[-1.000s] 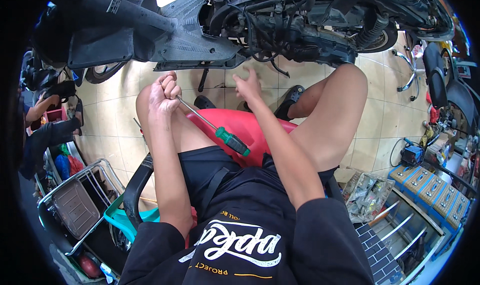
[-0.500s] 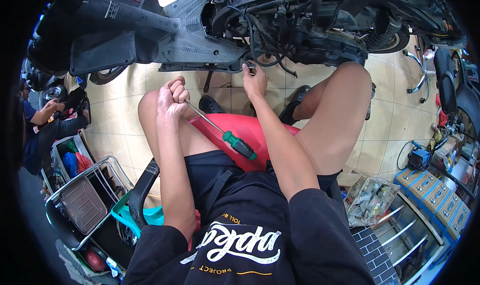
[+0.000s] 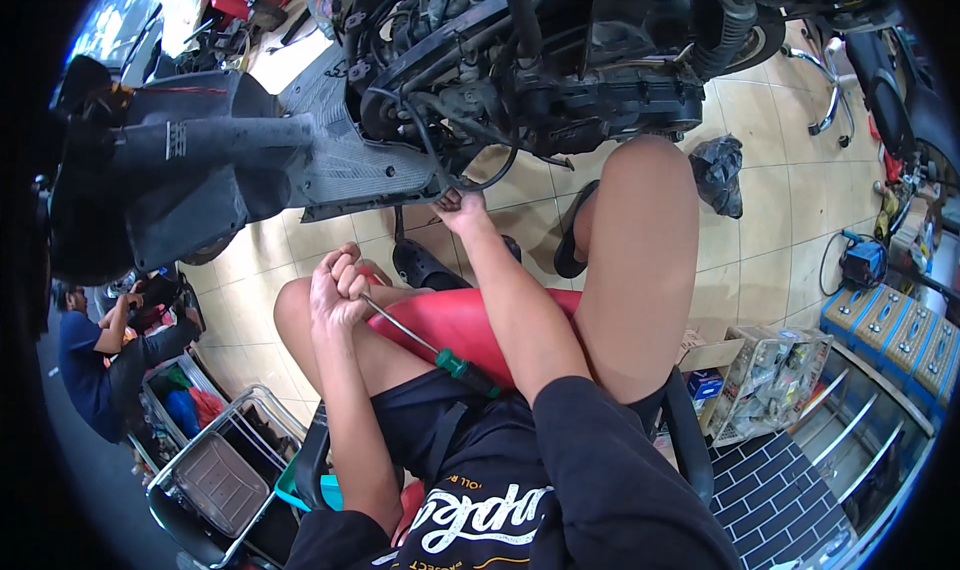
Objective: The recorder uses a screwdriver to remove screws and adjust parts on a motorcycle engine and body panels while seated in a repair shop.
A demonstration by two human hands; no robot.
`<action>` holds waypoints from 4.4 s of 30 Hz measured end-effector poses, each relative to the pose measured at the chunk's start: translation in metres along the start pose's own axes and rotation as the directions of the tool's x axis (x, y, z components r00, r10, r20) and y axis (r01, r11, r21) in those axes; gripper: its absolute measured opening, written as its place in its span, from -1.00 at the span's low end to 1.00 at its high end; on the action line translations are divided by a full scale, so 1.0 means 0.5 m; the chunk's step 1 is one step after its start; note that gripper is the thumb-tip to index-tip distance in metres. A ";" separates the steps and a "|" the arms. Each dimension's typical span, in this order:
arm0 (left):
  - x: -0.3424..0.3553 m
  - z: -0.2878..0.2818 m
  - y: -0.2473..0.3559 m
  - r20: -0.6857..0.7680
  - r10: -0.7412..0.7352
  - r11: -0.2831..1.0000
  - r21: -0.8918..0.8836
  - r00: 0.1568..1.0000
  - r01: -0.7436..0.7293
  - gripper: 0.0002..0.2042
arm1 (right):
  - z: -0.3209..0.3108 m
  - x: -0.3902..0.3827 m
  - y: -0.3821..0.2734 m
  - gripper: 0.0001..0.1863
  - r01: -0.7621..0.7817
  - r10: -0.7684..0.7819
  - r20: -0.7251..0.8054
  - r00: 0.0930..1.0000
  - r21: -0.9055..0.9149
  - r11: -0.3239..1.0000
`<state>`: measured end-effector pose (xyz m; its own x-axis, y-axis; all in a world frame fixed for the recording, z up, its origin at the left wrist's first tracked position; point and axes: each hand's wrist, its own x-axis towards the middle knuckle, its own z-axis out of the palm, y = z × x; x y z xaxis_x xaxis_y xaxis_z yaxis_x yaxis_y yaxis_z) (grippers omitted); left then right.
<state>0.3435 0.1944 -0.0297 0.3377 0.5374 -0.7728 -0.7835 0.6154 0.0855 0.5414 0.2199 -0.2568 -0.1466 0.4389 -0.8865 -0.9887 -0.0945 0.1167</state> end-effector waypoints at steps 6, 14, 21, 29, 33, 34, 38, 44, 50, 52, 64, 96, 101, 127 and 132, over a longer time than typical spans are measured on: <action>0.020 0.036 0.013 -0.084 -0.004 0.997 0.073 0.996 0.010 -0.84 | 0.043 0.012 0.010 -0.65 -0.117 0.109 0.074 0.991 0.124 0.985; 0.040 0.036 -0.001 -0.121 0.036 0.998 0.063 0.992 -0.029 -0.82 | 0.040 0.009 0.007 -0.66 0.020 -0.051 0.348 0.936 0.092 0.996; 0.048 0.054 -0.012 -0.183 0.062 0.990 0.139 0.981 -0.037 -0.82 | 0.054 0.039 -0.007 -0.58 0.064 -0.254 0.805 0.537 0.261 0.963; 0.066 0.067 -0.015 -0.171 0.051 0.987 0.159 0.984 -0.024 -0.83 | 0.055 0.057 0.003 -0.55 0.160 -0.186 0.623 0.760 0.098 0.982; 0.074 0.059 -0.020 -0.098 0.024 0.994 0.113 0.995 -0.013 -0.82 | 0.030 0.100 0.010 -0.50 0.223 -0.181 0.600 0.779 0.004 0.975; 0.076 0.058 -0.022 -0.144 0.053 0.989 0.144 0.988 -0.032 -0.81 | 0.030 0.111 0.010 -0.50 0.254 -0.188 0.621 0.761 -0.019 0.967; 0.074 0.059 -0.024 -0.142 0.046 0.988 0.154 0.989 -0.023 -0.82 | 0.024 0.109 0.008 -0.54 0.053 -0.089 0.393 0.915 0.101 0.993; 0.076 0.063 -0.031 -0.141 0.050 0.982 0.185 0.989 -0.023 -0.81 | 0.017 0.074 -0.012 -0.60 0.013 -0.051 0.427 0.903 0.091 0.996; 0.082 0.058 -0.032 -0.119 0.032 0.985 0.172 0.992 -0.011 -0.82 | -0.006 0.109 -0.006 -0.59 0.022 -0.050 0.531 0.846 0.059 0.998; 0.083 0.058 -0.035 -0.154 0.050 0.980 0.197 0.987 -0.019 -0.82 | -0.015 0.124 -0.004 -0.58 0.135 -0.076 0.428 0.901 -0.110 0.985; 0.087 0.046 -0.034 -0.120 0.020 0.986 0.166 0.993 0.001 -0.82 | -0.019 0.131 0.016 -0.54 -0.025 0.023 0.350 0.936 0.001 1.000; 0.275 -0.116 -0.044 -0.387 -0.167 0.984 -0.117 0.907 0.131 -0.68 | -0.014 0.055 -0.066 -0.52 -0.193 0.221 0.373 0.901 -0.111 0.975; 0.347 -0.138 -0.082 -0.338 -0.137 0.990 -0.016 0.931 0.140 -0.68 | -0.013 0.014 -0.063 -0.52 -0.243 0.282 0.465 0.839 -0.143 0.959; 0.692 -0.299 -0.174 -0.158 0.372 0.911 0.249 0.915 -0.328 -0.89 | -0.208 -0.023 0.005 -0.62 0.394 -0.555 0.344 0.758 -0.918 -0.032; 0.654 -0.283 -0.166 -0.098 0.352 0.884 0.362 0.931 -0.296 -0.88 | -0.173 -0.019 0.037 -0.64 0.519 -0.631 0.389 0.671 -0.855 0.025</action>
<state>0.4452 0.2377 -0.3786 -0.0124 0.6602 -0.7510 -0.6041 0.5935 0.5318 0.5274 0.1365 -0.2849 0.5125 0.7020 -0.4946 -0.0729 -0.5383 -0.8396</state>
